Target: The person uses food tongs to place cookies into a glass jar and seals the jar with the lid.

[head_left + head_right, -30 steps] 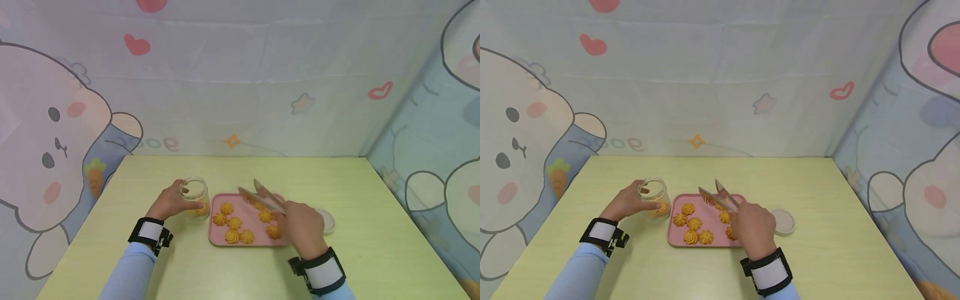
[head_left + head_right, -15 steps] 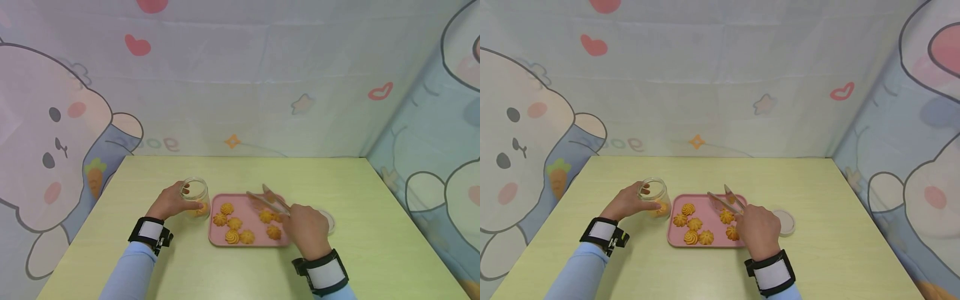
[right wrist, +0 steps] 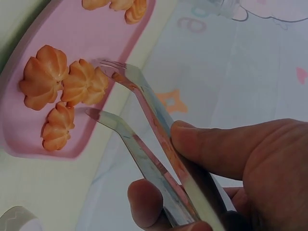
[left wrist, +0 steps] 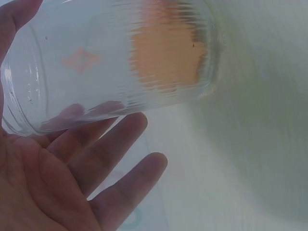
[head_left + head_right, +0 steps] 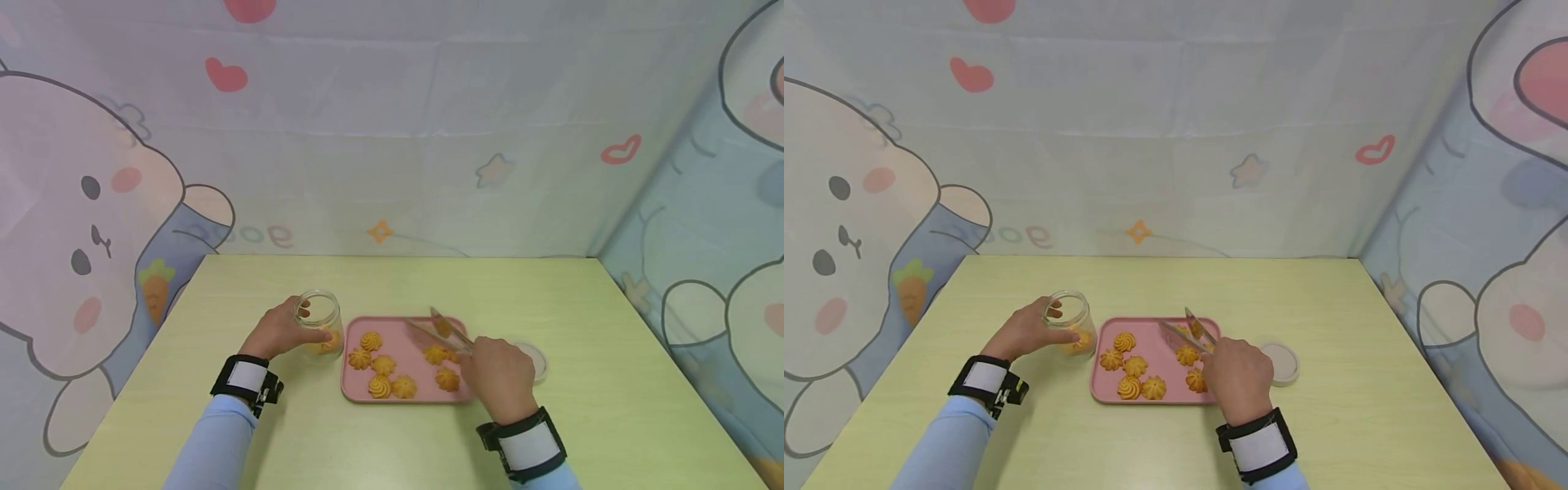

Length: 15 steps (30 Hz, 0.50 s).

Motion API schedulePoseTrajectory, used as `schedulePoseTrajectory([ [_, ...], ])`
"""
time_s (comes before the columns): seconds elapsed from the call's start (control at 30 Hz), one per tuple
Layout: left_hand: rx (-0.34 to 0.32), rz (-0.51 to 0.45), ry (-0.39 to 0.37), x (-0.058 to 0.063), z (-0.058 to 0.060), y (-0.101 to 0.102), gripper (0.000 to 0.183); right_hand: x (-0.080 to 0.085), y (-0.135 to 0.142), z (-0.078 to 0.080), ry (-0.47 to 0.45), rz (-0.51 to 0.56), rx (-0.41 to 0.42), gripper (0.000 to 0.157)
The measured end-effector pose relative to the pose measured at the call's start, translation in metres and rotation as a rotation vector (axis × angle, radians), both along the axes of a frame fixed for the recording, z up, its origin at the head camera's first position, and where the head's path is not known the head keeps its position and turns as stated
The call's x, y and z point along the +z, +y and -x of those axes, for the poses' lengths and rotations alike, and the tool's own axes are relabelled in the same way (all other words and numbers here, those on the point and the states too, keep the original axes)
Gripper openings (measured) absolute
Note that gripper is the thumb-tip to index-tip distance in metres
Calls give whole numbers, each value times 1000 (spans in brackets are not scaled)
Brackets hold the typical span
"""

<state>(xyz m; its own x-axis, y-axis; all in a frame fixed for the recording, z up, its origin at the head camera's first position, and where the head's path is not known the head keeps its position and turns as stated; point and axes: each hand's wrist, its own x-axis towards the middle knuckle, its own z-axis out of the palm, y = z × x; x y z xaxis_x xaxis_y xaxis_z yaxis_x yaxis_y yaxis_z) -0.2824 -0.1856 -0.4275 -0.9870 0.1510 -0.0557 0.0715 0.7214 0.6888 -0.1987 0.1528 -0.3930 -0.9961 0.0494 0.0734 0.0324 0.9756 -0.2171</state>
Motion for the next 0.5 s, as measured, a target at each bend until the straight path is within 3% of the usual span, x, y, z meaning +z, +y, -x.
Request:
schedulePoseTrajectory([
  [0.5, -6, 0, -6, 2, -2, 1, 84, -9, -9, -3, 60, -63, 13, 39],
])
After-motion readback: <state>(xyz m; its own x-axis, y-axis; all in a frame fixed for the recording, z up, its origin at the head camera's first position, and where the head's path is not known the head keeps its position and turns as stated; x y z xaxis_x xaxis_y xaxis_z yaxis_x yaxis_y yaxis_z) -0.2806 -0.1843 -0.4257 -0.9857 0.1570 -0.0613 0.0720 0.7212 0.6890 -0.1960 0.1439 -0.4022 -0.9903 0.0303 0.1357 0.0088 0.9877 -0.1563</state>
